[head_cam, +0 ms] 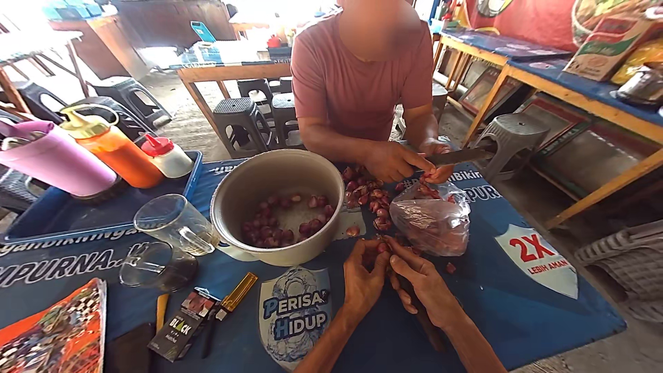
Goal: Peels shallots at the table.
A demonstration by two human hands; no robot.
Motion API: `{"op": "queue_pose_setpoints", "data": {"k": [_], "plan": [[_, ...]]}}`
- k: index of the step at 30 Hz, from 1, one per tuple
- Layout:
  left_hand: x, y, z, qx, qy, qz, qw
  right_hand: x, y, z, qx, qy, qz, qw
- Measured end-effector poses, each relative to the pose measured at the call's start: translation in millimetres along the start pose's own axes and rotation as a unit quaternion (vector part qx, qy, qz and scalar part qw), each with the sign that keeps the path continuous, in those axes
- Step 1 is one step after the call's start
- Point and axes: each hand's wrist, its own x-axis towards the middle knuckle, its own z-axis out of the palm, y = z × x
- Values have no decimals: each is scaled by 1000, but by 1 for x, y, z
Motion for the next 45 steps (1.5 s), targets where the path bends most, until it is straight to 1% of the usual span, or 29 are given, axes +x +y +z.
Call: {"op": "queue_pose_setpoints", "data": {"k": [3,5,11,13,15,19,22,25,28,31,33,36,39,45], "plan": [[0,1,1,12,1,2,1000,-1,-1,2,-37,10,1,999],[-1,0,0,26,3,15,1000,-2,0,5,-25,26,10,999],[-4,-5,2,86,6,99,991,1,6,12,12,83,-1,996],[-3,-6,1,87,1,107,990,2,5,10,25,89,4,996],[-1,-4,-1,67,-4,83,994,3,3,7,41,84,20,995],[5,3,-6,-35,-27,-23,999,5,1,-5,121,35,71,989],[10,6,-11,-104,-40,-93,989,9,3,-14,195,-37,98,975],[14,6,-15,-174,-42,-138,974,10,5,-19,244,-76,109,961],[17,8,-18,-251,-40,-189,949,10,6,-21,246,-93,101,959],[19,10,-20,-296,-31,-230,927,9,5,-17,196,-66,86,975],[20,10,-20,-284,-27,-235,929,8,5,-16,150,-32,68,986],[19,9,-20,-250,-34,-209,945,8,6,-14,113,0,49,992],[18,9,-19,-199,-31,-185,962,7,7,-12,104,-5,39,994],[17,5,-19,-177,-25,-157,971,6,6,-11,94,30,19,995]]}}
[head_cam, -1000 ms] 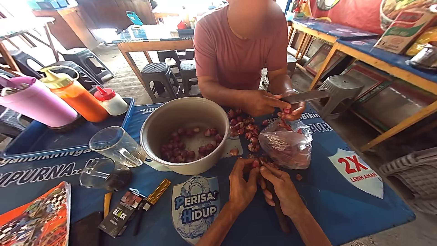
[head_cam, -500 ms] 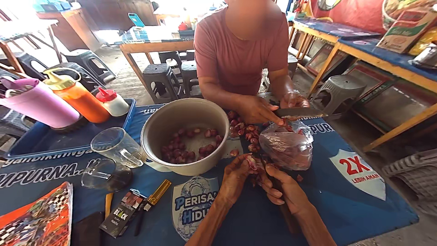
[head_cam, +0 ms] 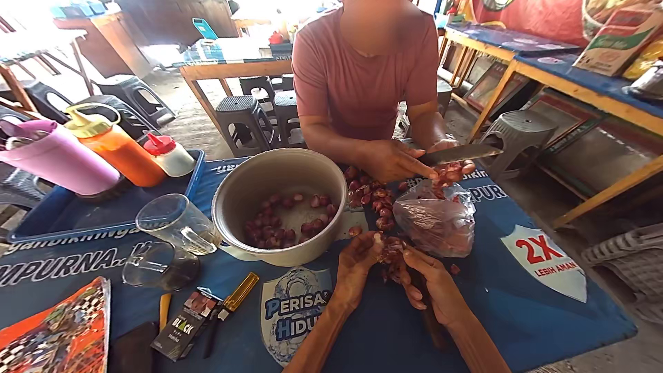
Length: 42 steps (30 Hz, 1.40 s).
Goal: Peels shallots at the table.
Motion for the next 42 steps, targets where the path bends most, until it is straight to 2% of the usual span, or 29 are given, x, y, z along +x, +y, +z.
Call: {"op": "queue_pose_setpoints", "data": {"k": [6,15,22,31,36,42], "plan": [[-2,0,3,39,-1,57,998,1,4,-3,-61,-110,-51,991],[-4,-2,5,79,0,70,994,2,4,2,-85,-52,-47,994],[-3,0,1,51,-32,10,998,2,-1,-5,45,-84,40,995],[-1,5,-1,-69,-52,-55,995,6,2,-13,142,-151,59,977],[-1,6,0,-75,-54,-56,994,3,1,-7,80,-97,32,992],[-2,0,1,40,-25,9,999,1,2,-3,37,-56,13,998]]}}
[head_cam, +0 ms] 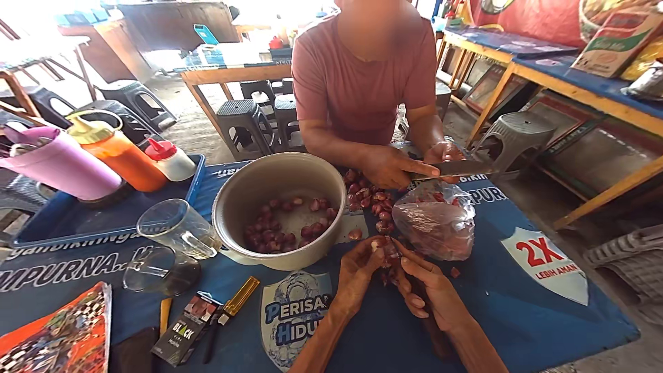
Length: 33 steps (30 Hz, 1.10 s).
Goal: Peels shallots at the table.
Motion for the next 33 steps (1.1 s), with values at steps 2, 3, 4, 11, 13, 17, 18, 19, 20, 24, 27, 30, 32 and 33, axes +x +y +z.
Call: {"op": "queue_pose_setpoints", "data": {"k": [2,3,4,11,13,17,18,19,20,24,27,30,32,33], "plan": [[0,0,1,2,8,3,1000,-1,0,1,3,14,-4,1000],[1,0,1,-1,9,2,1000,-1,0,2,8,20,-6,1000],[1,0,1,-7,9,0,1000,-1,0,2,9,26,-7,1000],[2,7,-2,-94,-14,-38,995,0,-3,-1,-4,59,-21,998],[3,7,-3,-102,-10,-46,994,1,-2,-1,-3,64,-29,998],[4,9,-6,-139,17,-71,988,1,-4,-2,10,85,-51,995],[4,9,-6,-145,25,-73,986,1,-4,-3,7,81,-55,995],[5,10,-6,-146,34,-75,986,1,-4,-3,-1,71,-57,996],[5,10,-6,-143,41,-77,986,0,-3,-3,-13,57,-60,996],[3,9,-5,-109,49,-72,990,-1,2,-3,-58,-19,-71,996],[2,9,-4,-96,38,-67,992,0,3,-1,-87,-43,-68,993],[1,9,-3,-66,35,-43,996,0,3,1,-110,-57,-61,990],[0,7,-2,-36,28,-23,999,0,4,1,-123,-70,-63,988],[0,6,-2,-25,26,-15,999,1,4,1,-131,-72,-65,987]]}}
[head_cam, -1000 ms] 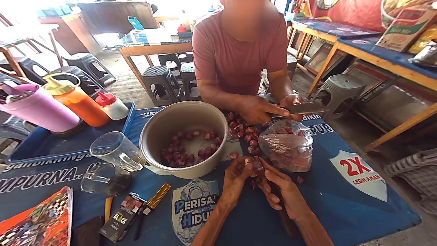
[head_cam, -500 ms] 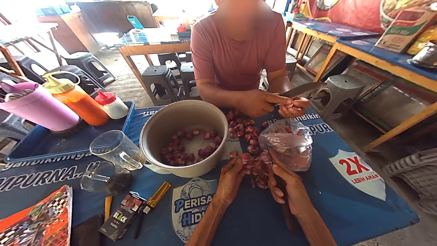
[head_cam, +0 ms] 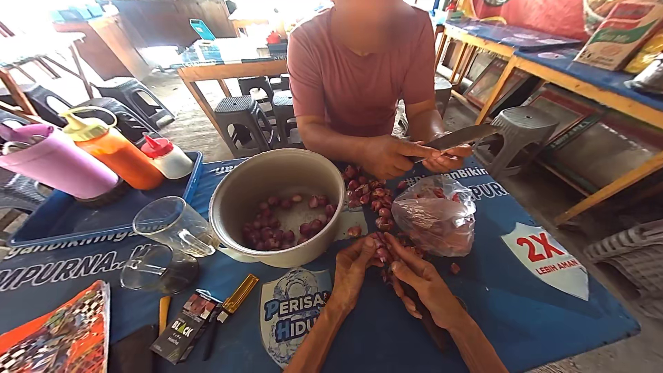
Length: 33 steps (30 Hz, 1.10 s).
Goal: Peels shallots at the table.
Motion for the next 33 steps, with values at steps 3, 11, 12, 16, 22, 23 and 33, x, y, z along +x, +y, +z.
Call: {"op": "queue_pose_setpoints", "data": {"k": [3,11,12,16,22,23,33], "plan": [[0,-3,-1,23,3,17,1000,1,-1,0,-28,2,-3,1000],[-1,-3,-1,88,9,69,994,0,-1,2,-56,34,-2,998],[-1,-3,-1,91,7,73,993,0,-1,1,-48,42,2,998],[0,-7,-4,139,-34,127,982,0,-4,0,-22,83,15,996],[-4,-6,-3,141,-102,133,976,1,-2,0,-42,116,-17,992],[-5,-5,-3,137,-105,126,977,1,-2,0,-43,119,-19,992],[-2,-8,-13,187,-132,151,962,0,-3,-5,-155,139,-44,977]]}}
